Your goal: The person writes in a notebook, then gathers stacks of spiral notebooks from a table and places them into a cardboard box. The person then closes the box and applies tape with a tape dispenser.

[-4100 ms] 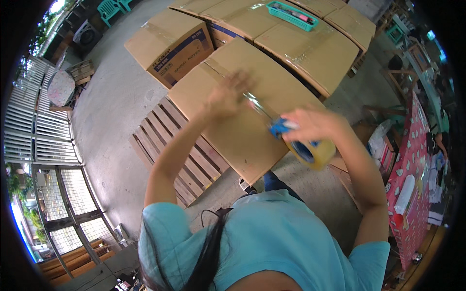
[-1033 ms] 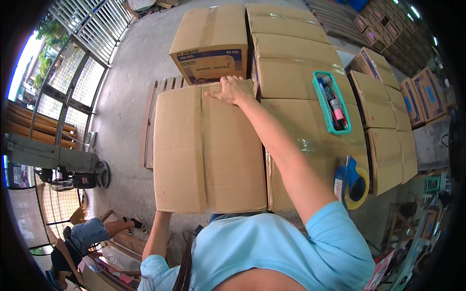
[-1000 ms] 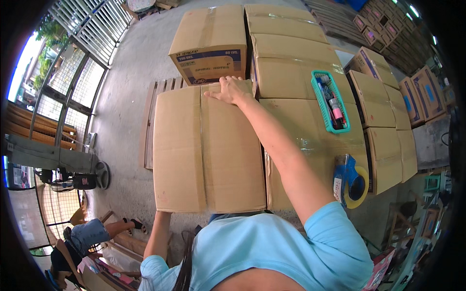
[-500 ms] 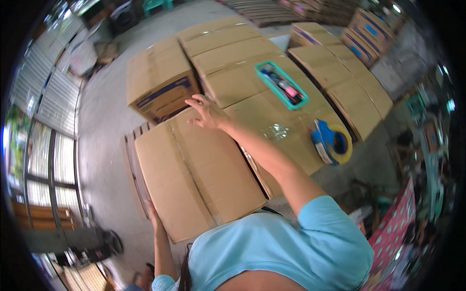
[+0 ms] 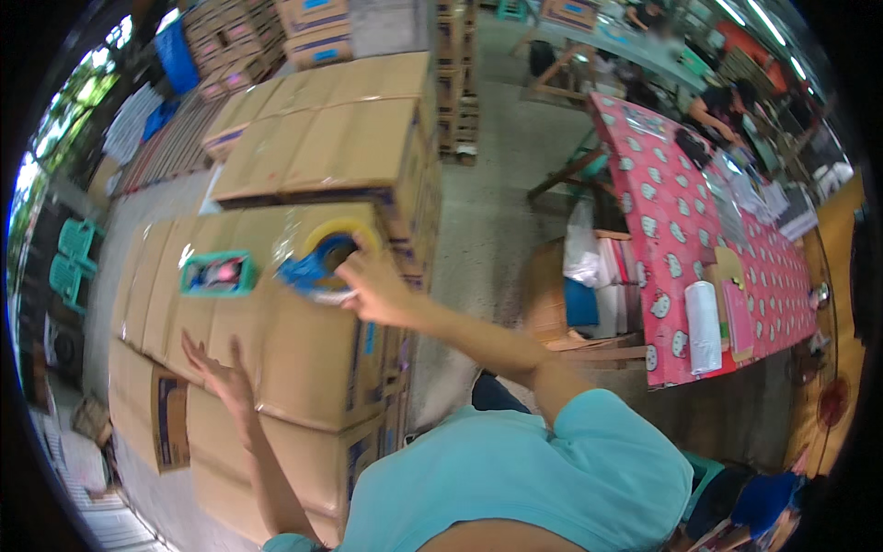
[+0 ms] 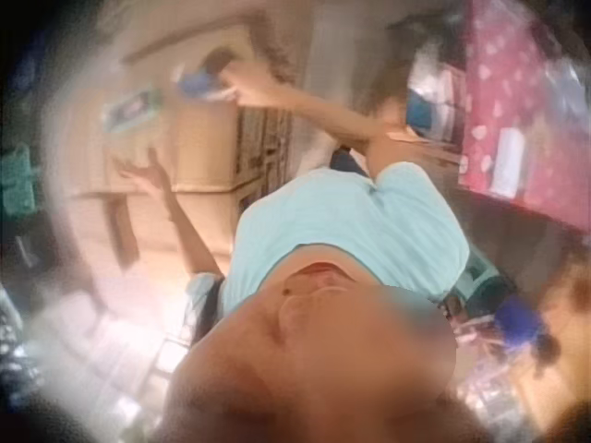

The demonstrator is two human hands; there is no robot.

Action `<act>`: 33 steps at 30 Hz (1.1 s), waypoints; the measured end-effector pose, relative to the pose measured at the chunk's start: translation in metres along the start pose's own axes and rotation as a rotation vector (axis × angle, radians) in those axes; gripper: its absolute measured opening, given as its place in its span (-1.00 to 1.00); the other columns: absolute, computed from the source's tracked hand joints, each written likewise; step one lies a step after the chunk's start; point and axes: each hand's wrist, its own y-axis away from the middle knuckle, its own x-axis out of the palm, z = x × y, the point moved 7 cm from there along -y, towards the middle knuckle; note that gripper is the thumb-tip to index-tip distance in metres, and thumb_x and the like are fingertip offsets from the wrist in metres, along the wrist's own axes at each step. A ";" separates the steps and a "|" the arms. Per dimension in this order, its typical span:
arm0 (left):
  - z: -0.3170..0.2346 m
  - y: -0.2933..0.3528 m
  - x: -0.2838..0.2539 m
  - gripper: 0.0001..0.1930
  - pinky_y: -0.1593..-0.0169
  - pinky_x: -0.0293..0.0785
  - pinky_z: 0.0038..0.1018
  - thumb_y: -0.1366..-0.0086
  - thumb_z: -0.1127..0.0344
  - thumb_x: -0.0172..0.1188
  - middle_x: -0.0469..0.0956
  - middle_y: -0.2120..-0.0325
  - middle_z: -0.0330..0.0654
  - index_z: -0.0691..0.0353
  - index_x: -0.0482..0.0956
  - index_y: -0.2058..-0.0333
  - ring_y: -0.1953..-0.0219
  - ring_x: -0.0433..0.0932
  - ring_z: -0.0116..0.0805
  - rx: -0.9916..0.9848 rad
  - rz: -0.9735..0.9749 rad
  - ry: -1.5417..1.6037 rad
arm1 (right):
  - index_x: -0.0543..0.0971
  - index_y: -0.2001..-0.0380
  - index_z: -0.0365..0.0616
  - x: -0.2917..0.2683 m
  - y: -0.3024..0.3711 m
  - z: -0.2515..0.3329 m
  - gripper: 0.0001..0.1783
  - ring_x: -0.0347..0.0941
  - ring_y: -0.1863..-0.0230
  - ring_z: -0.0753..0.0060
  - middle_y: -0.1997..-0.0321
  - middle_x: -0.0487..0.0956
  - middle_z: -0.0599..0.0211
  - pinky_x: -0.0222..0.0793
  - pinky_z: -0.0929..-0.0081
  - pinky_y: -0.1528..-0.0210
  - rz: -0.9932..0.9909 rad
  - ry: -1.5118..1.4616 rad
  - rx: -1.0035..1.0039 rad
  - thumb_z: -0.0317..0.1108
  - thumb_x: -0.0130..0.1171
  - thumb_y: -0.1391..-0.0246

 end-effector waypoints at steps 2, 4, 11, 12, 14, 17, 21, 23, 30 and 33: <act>0.064 -0.029 0.051 -0.23 -0.17 0.24 -0.16 -0.20 0.06 0.21 -0.03 -0.24 0.10 0.21 0.06 -0.26 -0.18 0.22 0.00 -0.232 -0.022 -0.132 | 0.37 0.15 -0.20 -0.030 0.027 -0.016 -0.46 0.11 -0.19 -0.29 0.16 0.35 0.05 0.21 0.07 -0.08 -0.103 -0.317 0.031 -0.24 0.36 0.19; 0.154 -0.056 0.062 -0.26 -0.05 0.34 -0.17 -0.21 -0.09 0.12 0.13 -0.13 0.15 0.26 0.13 -0.21 -0.05 0.33 -0.03 -0.381 -0.115 -0.380 | 0.39 0.08 -0.23 -0.071 0.048 -0.042 -0.40 0.22 -0.14 -0.15 0.10 0.38 0.03 0.23 0.14 -0.11 -0.053 -0.487 0.177 -0.21 0.38 0.19; 0.202 -0.085 0.124 -0.28 0.44 0.44 -0.21 -0.21 -0.35 -0.10 0.54 0.62 -0.05 0.36 0.56 0.33 0.58 0.52 -0.15 -0.794 0.058 0.038 | 0.45 0.15 -0.21 -0.233 0.257 -0.280 -0.39 0.36 0.01 0.05 0.09 0.42 0.05 0.30 0.20 -0.04 -0.447 0.005 0.792 -0.24 0.44 0.32; 0.199 -0.080 0.130 -0.30 0.48 0.41 -0.22 -0.22 -0.32 -0.09 0.50 0.70 -0.09 0.36 0.56 0.39 0.63 0.48 -0.16 -0.800 0.046 0.077 | 0.46 0.18 -0.23 -0.272 0.277 -0.289 -0.43 0.34 0.02 -0.01 0.15 0.43 0.05 0.26 0.17 -0.03 -0.548 0.308 0.779 -0.34 0.42 0.36; 0.171 -0.099 0.137 -0.34 0.52 0.37 -0.25 -0.24 -0.25 -0.08 0.44 0.76 -0.11 0.38 0.55 0.44 0.67 0.44 -0.17 -0.672 0.048 -0.100 | 0.51 0.24 -0.19 -0.319 0.359 -0.348 -0.52 0.21 -0.14 -0.12 0.14 0.46 0.05 0.22 0.12 -0.09 -0.649 0.527 0.924 -0.47 0.41 0.36; 0.134 -0.118 0.132 -0.43 0.53 0.35 -0.30 -0.26 -0.12 -0.08 0.42 0.72 -0.07 0.41 0.53 0.41 0.65 0.43 -0.18 -0.384 0.045 -0.592 | 0.42 0.06 -0.15 -0.356 0.479 -0.422 -0.38 0.16 -0.19 -0.15 -0.01 0.38 0.15 0.20 0.04 -0.12 -0.659 0.764 1.265 -0.37 0.40 0.29; 0.100 -0.113 0.114 -0.52 0.53 0.35 -0.37 -0.31 0.03 -0.10 0.45 0.65 -0.04 0.44 0.50 0.28 0.61 0.44 -0.19 -0.245 -0.041 -0.763 | 0.30 -0.10 -0.12 -0.369 0.537 -0.453 -0.22 0.03 -0.28 -0.20 -0.14 0.30 0.08 0.13 -0.02 -0.20 -0.487 0.841 1.635 -0.29 0.39 0.25; 0.071 -0.117 0.119 -0.54 0.52 0.36 -0.37 -0.33 0.07 -0.12 0.47 0.61 -0.02 0.45 0.49 0.21 0.59 0.45 -0.20 -0.179 -0.019 -0.630 | 0.27 -0.14 -0.12 -0.378 0.524 -0.442 -0.20 -0.06 -0.34 -0.19 -0.16 0.30 0.04 0.12 0.01 -0.21 -0.422 1.061 1.714 -0.26 0.38 0.21; -0.307 -0.061 0.253 -0.56 0.36 0.45 -0.46 -0.40 0.21 -0.14 0.54 0.27 -0.05 0.37 0.30 -0.14 0.38 0.49 -0.38 0.117 0.280 -0.066 | 0.54 0.10 -0.10 -0.341 0.325 -0.414 -0.67 0.27 0.57 0.73 0.57 0.43 0.52 0.19 0.68 0.54 -0.735 -0.233 1.019 -0.48 0.23 0.00; -0.396 -0.017 0.370 -0.57 0.26 0.45 -0.41 -0.35 0.30 -0.04 0.56 0.31 -0.02 0.34 0.30 -0.15 0.33 0.51 -0.34 0.207 0.667 -0.050 | 0.40 -0.11 -0.11 -0.340 0.220 -0.369 -0.48 0.24 0.59 0.69 0.60 0.42 0.48 0.16 0.63 0.54 -0.560 -0.352 0.864 -0.33 0.19 -0.05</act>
